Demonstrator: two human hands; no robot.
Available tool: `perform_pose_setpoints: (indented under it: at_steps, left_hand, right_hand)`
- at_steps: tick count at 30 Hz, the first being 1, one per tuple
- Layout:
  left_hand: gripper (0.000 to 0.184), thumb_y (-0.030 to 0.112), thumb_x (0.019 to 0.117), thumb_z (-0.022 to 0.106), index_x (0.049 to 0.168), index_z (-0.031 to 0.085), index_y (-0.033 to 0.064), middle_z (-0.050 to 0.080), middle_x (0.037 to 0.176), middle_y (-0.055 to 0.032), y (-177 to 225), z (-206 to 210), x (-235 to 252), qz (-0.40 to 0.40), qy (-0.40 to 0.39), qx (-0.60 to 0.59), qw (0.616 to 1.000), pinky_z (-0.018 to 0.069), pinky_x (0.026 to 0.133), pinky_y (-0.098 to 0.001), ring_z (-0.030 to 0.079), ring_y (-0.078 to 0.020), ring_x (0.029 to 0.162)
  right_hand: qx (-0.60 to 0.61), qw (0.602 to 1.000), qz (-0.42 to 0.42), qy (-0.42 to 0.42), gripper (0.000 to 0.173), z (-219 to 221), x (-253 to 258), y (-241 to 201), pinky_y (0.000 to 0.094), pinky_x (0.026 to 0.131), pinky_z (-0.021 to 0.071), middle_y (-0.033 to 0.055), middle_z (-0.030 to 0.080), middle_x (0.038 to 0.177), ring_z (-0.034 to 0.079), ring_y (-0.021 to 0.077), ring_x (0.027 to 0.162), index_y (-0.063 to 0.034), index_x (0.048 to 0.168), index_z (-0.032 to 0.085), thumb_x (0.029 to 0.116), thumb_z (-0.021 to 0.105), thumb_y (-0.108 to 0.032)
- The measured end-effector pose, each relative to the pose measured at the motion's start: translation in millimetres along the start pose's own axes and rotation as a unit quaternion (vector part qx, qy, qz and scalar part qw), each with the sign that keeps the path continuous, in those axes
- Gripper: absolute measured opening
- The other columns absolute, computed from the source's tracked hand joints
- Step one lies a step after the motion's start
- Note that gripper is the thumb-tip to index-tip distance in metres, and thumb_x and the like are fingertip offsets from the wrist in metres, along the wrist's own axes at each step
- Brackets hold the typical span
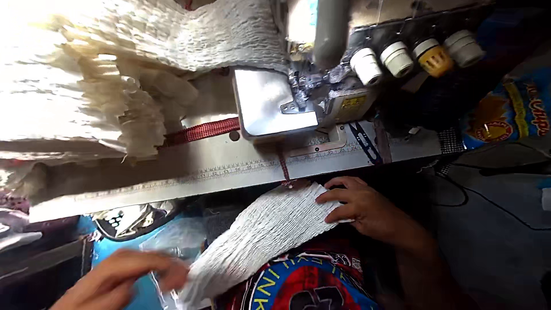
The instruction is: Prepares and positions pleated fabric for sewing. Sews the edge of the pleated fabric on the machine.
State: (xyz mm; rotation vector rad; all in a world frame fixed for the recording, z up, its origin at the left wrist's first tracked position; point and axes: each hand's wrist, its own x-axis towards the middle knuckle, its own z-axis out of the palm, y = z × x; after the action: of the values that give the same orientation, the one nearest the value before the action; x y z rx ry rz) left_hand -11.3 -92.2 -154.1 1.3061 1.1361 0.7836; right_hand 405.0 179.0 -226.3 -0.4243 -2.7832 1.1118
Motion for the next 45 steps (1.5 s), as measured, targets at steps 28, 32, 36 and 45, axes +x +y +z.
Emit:
perform_pose_setpoints:
  at_steps: [28,32,36,45]
  left_hand:
    - [0.050,0.049,0.1098,0.037,0.093,0.070,0.0163,0.062,0.068,0.0086,-32.5,96.2,119.2,-0.007,0.160,0.106,0.981,0.0493,0.058,-0.0198,0.057,0.0039,0.061]
    - [0.028,0.037,0.1067,0.054,0.099,0.070,0.0164,0.067,0.086,0.0080,-35.0,62.6,86.0,0.021,0.166,0.138,0.976,0.0535,0.074,-0.0177,0.062,0.0041,0.081]
    - [0.025,0.029,0.0968,0.071,0.112,0.071,0.0084,0.067,0.104,-0.0100,20.0,-13.6,90.2,0.078,0.270,0.388,0.878,0.0523,0.085,-0.0324,0.063,-0.0160,0.098]
    - [0.051,0.046,0.1117,0.031,0.101,0.069,0.0130,0.065,0.087,0.0049,58.7,2.1,244.4,0.222,0.114,0.272,0.929,0.0496,0.077,-0.0202,0.061,0.0012,0.085]
  right_hand:
    - [0.294,0.900,-0.032,0.320,0.015,-1.1,55.7,-48.7,0.0200,0.083,0.0571,0.0043,0.074,0.093,0.067,0.0021,0.089,0.0019,0.102,0.074,0.0999,0.065,-0.010]
    - [0.279,0.888,-0.027,0.366,0.016,-18.7,52.2,-40.5,0.0221,0.089,0.0591,0.0058,0.076,0.102,0.070,0.0040,0.095,0.0050,0.109,0.074,0.0985,0.064,-0.002]
    - [0.320,0.828,-0.028,0.459,0.017,-4.4,71.3,-58.1,0.0228,0.085,0.0603,0.0072,0.076,0.104,0.071,0.0049,0.093,0.0085,0.111,0.071,0.0968,0.063,0.003]
    - [0.247,0.798,-0.051,0.547,0.017,15.0,141.7,-66.3,0.0249,0.083,0.0607,0.0135,0.076,0.098,0.073,0.0093,0.089,0.0083,0.108,0.073,0.0957,0.064,0.001]
